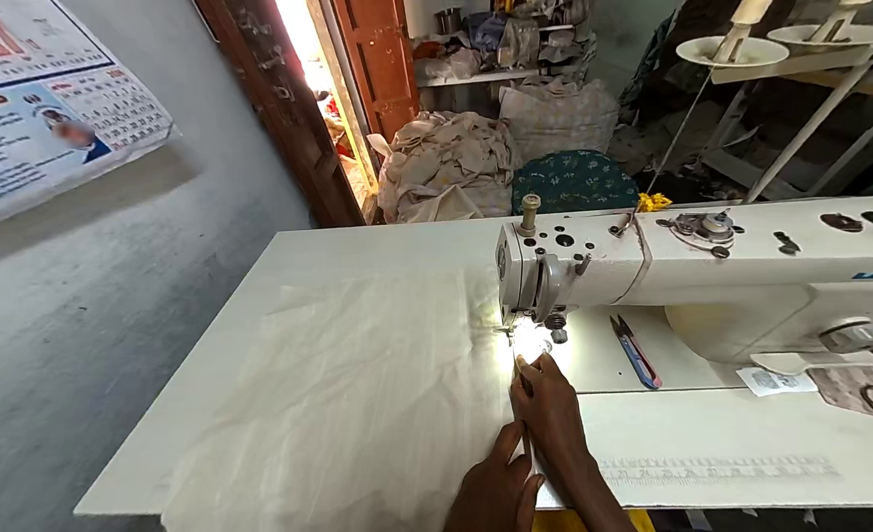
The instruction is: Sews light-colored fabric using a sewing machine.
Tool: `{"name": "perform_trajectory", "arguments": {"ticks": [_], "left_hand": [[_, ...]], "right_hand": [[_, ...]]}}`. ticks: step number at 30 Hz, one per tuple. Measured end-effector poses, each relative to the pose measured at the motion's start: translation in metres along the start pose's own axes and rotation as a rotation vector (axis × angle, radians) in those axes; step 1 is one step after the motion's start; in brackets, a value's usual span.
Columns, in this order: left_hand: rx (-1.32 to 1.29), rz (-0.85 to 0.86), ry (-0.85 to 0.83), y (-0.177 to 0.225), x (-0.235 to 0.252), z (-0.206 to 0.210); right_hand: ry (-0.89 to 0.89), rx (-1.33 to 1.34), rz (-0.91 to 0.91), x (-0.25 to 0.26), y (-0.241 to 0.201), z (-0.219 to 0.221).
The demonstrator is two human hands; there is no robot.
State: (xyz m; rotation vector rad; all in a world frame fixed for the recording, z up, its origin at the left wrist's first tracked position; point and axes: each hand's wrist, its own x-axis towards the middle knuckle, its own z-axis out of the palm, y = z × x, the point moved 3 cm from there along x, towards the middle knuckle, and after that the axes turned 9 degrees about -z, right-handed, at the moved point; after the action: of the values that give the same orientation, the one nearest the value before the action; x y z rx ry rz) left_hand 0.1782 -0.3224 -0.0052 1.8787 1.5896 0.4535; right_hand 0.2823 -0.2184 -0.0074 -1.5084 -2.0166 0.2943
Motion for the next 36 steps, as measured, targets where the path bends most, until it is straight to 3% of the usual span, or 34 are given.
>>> {"name": "perform_trajectory", "arguments": {"ticks": [8,15,23,28,32,34,36], "left_hand": [[-0.031,0.006,-0.138,0.006,-0.016,-0.004],[-0.201,0.044,-0.092,0.008,-0.023,0.004],[-0.217,0.058,-0.103,0.014,-0.029,0.001],[-0.204,0.062,-0.081,0.017,-0.033,0.002],[-0.182,0.056,-0.083,0.019,-0.034,0.002],[-0.176,0.045,-0.069,0.017,-0.036,0.005],[-0.166,0.041,-0.066,0.016,-0.038,0.007]], "right_hand": [[0.024,-0.009,-0.007,0.0,-0.001,0.0],[-0.004,0.01,-0.032,-0.013,0.003,0.001],[-0.19,0.136,-0.082,-0.026,0.011,-0.027],[0.132,0.193,-0.213,-0.006,-0.002,-0.116],[0.444,0.125,-0.261,0.005,-0.002,-0.157],[0.487,0.114,-0.231,0.007,0.004,-0.166],[0.41,0.095,-0.212,0.005,0.005,-0.16]]}}
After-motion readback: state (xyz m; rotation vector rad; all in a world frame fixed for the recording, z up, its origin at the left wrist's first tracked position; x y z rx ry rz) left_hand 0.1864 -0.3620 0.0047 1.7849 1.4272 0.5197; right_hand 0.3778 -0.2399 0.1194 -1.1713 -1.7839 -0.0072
